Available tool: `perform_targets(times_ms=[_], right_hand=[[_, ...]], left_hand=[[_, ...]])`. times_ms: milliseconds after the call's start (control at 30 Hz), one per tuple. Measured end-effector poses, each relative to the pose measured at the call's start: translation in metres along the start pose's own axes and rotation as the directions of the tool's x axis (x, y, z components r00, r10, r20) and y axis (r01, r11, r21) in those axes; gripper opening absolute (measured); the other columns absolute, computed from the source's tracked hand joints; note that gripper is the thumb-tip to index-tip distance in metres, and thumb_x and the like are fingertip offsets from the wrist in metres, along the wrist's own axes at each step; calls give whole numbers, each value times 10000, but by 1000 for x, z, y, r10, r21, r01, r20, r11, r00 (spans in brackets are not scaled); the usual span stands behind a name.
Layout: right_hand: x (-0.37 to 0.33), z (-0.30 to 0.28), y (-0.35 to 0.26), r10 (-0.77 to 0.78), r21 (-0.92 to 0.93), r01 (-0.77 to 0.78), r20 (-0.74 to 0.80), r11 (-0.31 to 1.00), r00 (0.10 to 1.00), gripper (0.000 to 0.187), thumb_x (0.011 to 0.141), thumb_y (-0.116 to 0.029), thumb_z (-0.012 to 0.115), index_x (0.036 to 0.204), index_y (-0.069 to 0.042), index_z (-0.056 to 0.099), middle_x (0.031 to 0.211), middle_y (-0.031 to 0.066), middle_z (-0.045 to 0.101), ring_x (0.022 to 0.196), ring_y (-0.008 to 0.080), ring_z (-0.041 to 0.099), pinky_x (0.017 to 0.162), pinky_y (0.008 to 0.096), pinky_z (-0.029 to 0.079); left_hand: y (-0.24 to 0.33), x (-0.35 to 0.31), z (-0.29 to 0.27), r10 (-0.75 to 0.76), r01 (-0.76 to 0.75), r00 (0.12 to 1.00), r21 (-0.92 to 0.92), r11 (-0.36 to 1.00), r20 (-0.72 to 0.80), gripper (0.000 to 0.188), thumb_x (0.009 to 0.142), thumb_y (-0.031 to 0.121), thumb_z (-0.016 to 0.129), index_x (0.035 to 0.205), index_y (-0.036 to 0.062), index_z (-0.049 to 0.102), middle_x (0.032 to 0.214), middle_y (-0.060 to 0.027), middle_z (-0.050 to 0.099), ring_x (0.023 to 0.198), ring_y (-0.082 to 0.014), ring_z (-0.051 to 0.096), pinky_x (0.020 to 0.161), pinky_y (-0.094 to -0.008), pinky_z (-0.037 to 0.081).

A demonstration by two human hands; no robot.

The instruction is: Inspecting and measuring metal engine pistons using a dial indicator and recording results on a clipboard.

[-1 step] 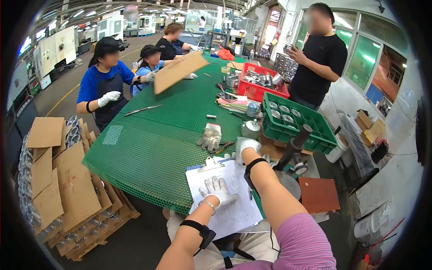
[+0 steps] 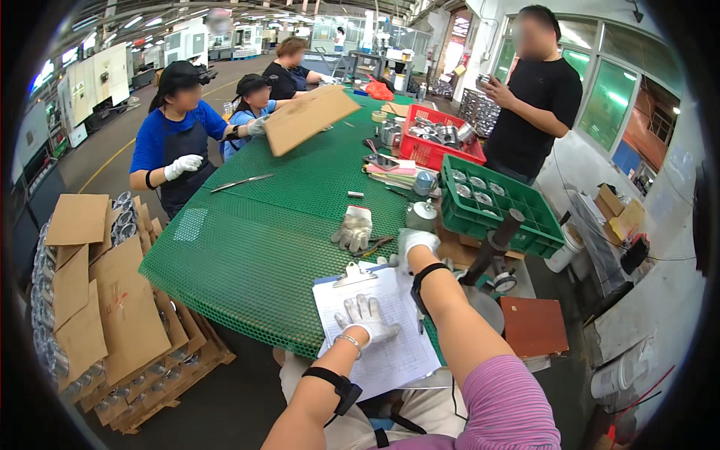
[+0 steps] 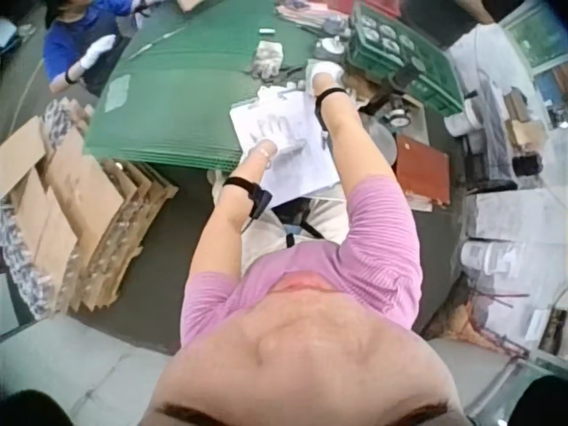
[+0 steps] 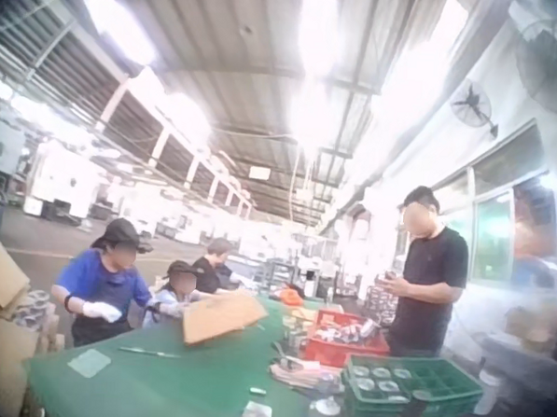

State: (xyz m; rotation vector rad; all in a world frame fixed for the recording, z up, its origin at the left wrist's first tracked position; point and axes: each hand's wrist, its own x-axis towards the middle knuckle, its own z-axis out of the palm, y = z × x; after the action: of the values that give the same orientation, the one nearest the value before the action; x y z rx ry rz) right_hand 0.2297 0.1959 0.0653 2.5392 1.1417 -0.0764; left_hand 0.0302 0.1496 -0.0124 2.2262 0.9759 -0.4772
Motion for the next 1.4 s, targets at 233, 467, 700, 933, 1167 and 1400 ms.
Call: perform_targets(times_ms=[233, 467, 700, 933, 1167, 1400], right_hand=[[51, 29, 24, 76, 343, -79, 23, 936, 997, 376, 961, -313, 466, 1245, -109, 605, 1302, 128, 593, 1182, 310, 582, 915, 478, 492], [60, 39, 21, 14, 234, 1, -61, 972, 998, 411, 998, -327, 366, 1196, -141, 674, 1291, 139, 609, 1182, 325, 594, 943, 496, 494], [67, 63, 16, 26, 357, 73, -265, 931, 964, 263, 948, -162, 497, 1098, -45, 680, 1202, 178, 643, 1090, 337, 633, 907, 434, 531], [56, 51, 43, -100, 250, 134, -143, 959, 985, 395, 784, -159, 697, 1160, -48, 648, 1203, 191, 642, 1082, 339, 642, 885, 439, 537], [-46, -34, 65, -338, -55, 334, -111, 941, 934, 270, 788, -183, 620, 978, -21, 724, 987, 192, 708, 864, 340, 703, 767, 422, 566], [-119, 25, 84, -335, 125, 323, 93, 938, 937, 191, 760, -82, 657, 906, 19, 729, 848, 200, 715, 770, 309, 724, 682, 409, 582]], left_hand=[[3, 2, -3, 27, -26, 999, -28, 999, 24, 1133, 778, 733, 509, 1557, 86, 0, 1613, -169, -121, 1449, -449, -182, 1100, -681, -55], [3, 5, 2, 45, -44, 998, -40, 998, 37, 1133, 777, 734, 512, 1557, 89, 1, 1614, -167, -117, 1451, -446, -175, 1101, -683, -44], [1, 0, 2, 41, -39, 998, -37, 999, 43, 1139, 772, 740, 515, 1557, 91, 5, 1615, -164, -118, 1451, -450, -169, 1102, -682, -47], [8, 3, 4, 60, -61, 998, 18, 998, 23, 1136, 771, 752, 498, 1557, 89, 15, 1615, -173, -108, 1453, -458, -148, 1100, -691, -24], [-4, 24, 10, 68, -67, 991, 8, 998, -115, 1058, 794, 768, 445, 1557, 122, 99, 1616, -194, -44, 1452, -482, -104, 1085, -713, -7], [-12, 27, 20, 101, -123, 975, -106, 987, -196, 860, 909, 678, 337, 1543, 118, 180, 1616, -193, -2, 1456, -485, -69, 1078, -723, 1]])
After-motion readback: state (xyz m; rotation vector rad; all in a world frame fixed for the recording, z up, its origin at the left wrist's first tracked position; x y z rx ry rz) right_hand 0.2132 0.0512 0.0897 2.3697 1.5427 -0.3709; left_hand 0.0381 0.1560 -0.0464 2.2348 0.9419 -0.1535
